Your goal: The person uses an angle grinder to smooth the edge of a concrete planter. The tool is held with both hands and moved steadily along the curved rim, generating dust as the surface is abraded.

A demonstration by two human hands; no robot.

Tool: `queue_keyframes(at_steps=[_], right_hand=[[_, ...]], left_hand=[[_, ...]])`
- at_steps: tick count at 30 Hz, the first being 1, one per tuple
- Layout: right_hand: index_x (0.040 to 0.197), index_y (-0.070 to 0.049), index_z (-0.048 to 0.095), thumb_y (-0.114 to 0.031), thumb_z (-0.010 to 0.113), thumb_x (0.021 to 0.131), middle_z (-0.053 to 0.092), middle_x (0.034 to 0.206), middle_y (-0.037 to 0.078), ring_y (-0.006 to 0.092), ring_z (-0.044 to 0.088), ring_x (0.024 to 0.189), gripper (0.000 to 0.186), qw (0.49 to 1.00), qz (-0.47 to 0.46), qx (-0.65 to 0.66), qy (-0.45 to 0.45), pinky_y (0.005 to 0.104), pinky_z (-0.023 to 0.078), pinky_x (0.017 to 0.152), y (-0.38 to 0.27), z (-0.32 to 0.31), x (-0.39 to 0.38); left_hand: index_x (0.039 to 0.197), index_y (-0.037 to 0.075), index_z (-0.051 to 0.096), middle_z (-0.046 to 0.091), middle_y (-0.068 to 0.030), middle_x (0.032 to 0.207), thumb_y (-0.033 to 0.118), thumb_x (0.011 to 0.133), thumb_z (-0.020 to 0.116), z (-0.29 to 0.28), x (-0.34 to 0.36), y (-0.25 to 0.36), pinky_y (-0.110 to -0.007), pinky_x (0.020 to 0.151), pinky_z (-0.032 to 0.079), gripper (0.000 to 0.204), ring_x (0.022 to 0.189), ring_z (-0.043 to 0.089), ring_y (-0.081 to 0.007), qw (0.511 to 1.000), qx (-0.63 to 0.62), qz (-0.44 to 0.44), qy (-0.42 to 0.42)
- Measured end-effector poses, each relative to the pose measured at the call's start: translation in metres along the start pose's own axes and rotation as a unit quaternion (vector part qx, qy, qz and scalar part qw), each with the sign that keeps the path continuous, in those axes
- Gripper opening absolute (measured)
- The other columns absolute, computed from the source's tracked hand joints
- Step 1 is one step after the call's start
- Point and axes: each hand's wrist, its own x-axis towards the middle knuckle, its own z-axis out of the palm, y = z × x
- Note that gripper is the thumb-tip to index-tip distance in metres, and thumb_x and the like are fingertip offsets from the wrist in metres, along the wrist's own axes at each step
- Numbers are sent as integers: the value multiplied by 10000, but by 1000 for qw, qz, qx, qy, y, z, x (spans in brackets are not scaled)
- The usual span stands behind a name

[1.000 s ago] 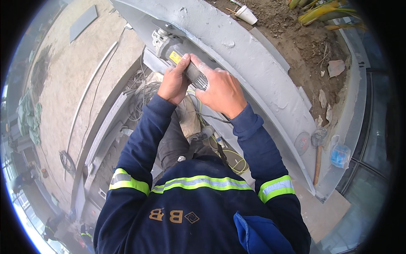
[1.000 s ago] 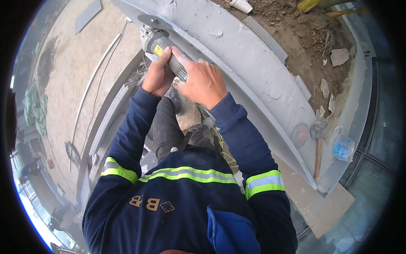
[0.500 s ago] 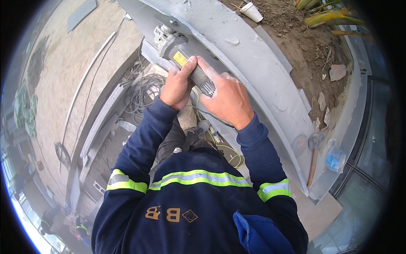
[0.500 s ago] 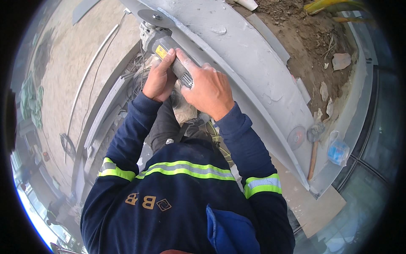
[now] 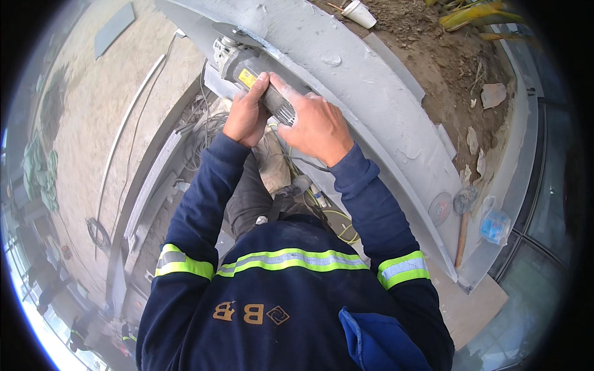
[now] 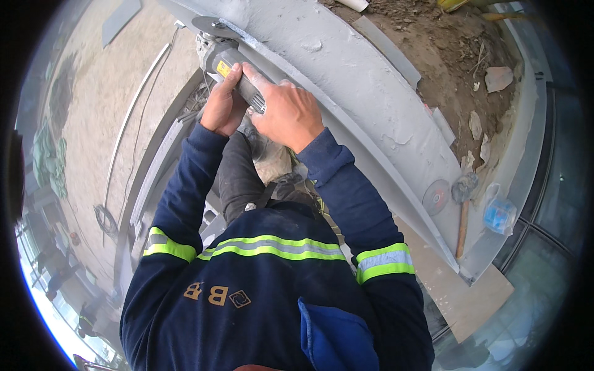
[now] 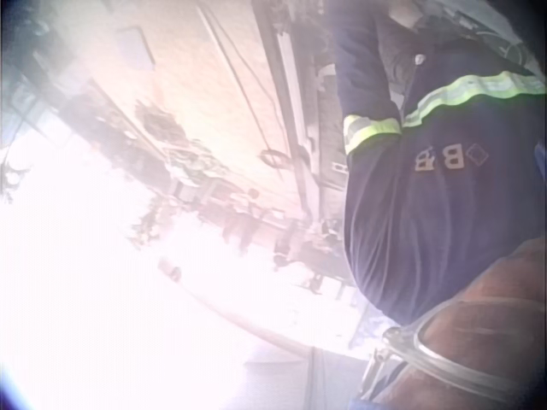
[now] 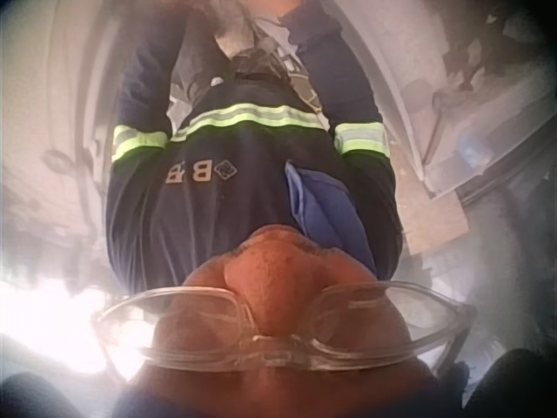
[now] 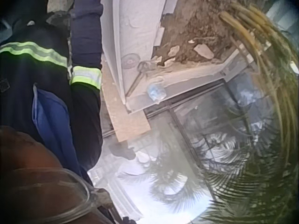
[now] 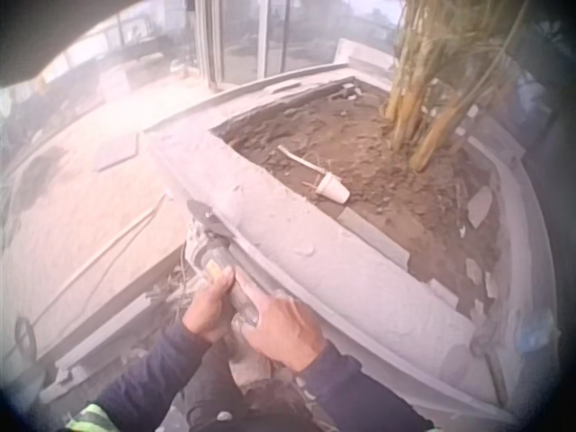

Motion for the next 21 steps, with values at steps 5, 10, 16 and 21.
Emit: queue_keyframes(at_steps=[5,10,16,21], right_hand=[[1656,-311,388,-258,777,836,694,922,279,453,725,857,909,1000,23,3,-16,522,587,799,-7,-15,-30],[1651,-298,403,-226,758,813,681,896,299,470,711,867,913,997,55,-6,-51,539,569,791,-11,-27,-50],[1662,-318,370,-281,788,866,703,942,279,439,737,859,900,1000,14,5,-26,514,594,795,-3,-18,-27],[1652,-268,396,-224,753,813,715,912,290,469,718,892,913,1000,-4,21,13,546,577,821,-1,-3,-5]], left_hand=[[1404,47,554,649,-69,1319,345,1119,576,14,-29,-10,-447,1100,479,412,1233,626,-216,999,29,8,-11],[1329,-18,594,675,-79,1245,288,1098,630,37,-52,-18,-370,1005,519,385,1136,652,-167,1000,-6,11,9],[1328,21,600,672,-54,1217,304,1108,610,26,-28,-12,-409,1013,520,359,1132,649,-183,1000,-4,19,20],[1326,52,605,665,-46,1229,310,1115,594,4,-4,-1,-450,1037,512,333,1145,644,-197,1000,-5,-8,0]])
